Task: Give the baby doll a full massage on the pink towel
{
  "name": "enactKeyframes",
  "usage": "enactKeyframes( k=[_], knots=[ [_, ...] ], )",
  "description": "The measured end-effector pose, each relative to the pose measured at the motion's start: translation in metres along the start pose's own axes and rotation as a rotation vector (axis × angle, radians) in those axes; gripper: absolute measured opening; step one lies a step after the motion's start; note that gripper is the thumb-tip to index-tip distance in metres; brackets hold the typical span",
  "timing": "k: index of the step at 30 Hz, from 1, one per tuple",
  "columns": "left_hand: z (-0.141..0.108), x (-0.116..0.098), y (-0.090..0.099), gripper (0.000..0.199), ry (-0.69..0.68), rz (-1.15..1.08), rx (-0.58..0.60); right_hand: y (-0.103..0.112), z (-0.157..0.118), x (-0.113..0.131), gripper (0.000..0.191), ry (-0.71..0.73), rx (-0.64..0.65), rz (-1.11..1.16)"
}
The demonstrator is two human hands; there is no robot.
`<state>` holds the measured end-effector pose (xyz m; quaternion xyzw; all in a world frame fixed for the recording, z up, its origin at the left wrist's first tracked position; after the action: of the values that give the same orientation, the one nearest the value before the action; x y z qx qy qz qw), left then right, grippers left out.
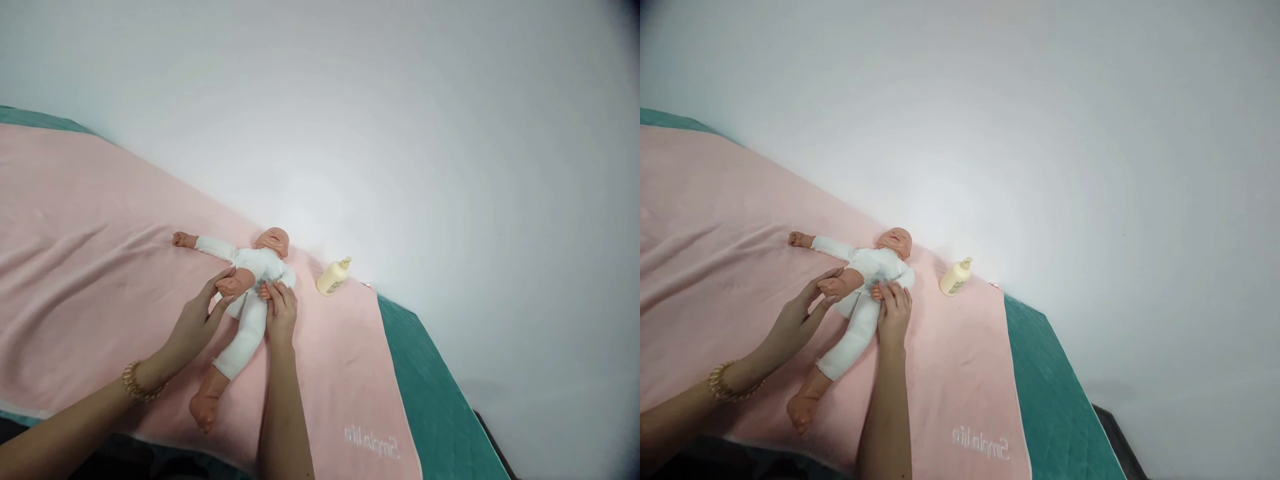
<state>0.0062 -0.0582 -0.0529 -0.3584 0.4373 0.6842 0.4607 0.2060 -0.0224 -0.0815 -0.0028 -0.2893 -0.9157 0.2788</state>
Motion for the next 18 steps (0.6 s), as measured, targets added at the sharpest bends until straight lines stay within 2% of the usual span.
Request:
enactKeyframes(
  k=[5, 8, 14, 18],
  knots=[
    [-0.002, -0.001, 0.005, 0.057, 0.001, 0.029, 0.001, -0.001, -0.003, -0.003, 0.033, -0.030, -0.045, 0.032],
    [-0.013, 0.000, 0.015, 0.057, -0.023, 0.036, -0.014, 0.003, -0.006, -0.005, 0.032, -0.130, -0.114, 0.091],
    [-0.047, 0.019, 0.047, 0.048, -0.232, 0.117, -0.096, 0.027, 0.000, -0.001, 0.042, -0.748, -0.350, 0.397],
    [-0.079, 0.044, 0.065, 0.055, -0.205, 0.152, -0.080, 0.038, 0.005, -0.002, 0.049, -0.926, -0.477, 0.410]
  ],
)
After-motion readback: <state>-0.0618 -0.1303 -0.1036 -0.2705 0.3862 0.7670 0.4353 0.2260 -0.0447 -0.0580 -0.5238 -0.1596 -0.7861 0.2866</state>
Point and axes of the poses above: each hand's wrist, its own z-axis towards the middle knuckle, its own y-axis out of the back of the hand, x = y × z, the point moved 1 cm from there along z, towards the middle knuckle, and after that the axes turned 2 degrees about -x, right-handed, at the moved point
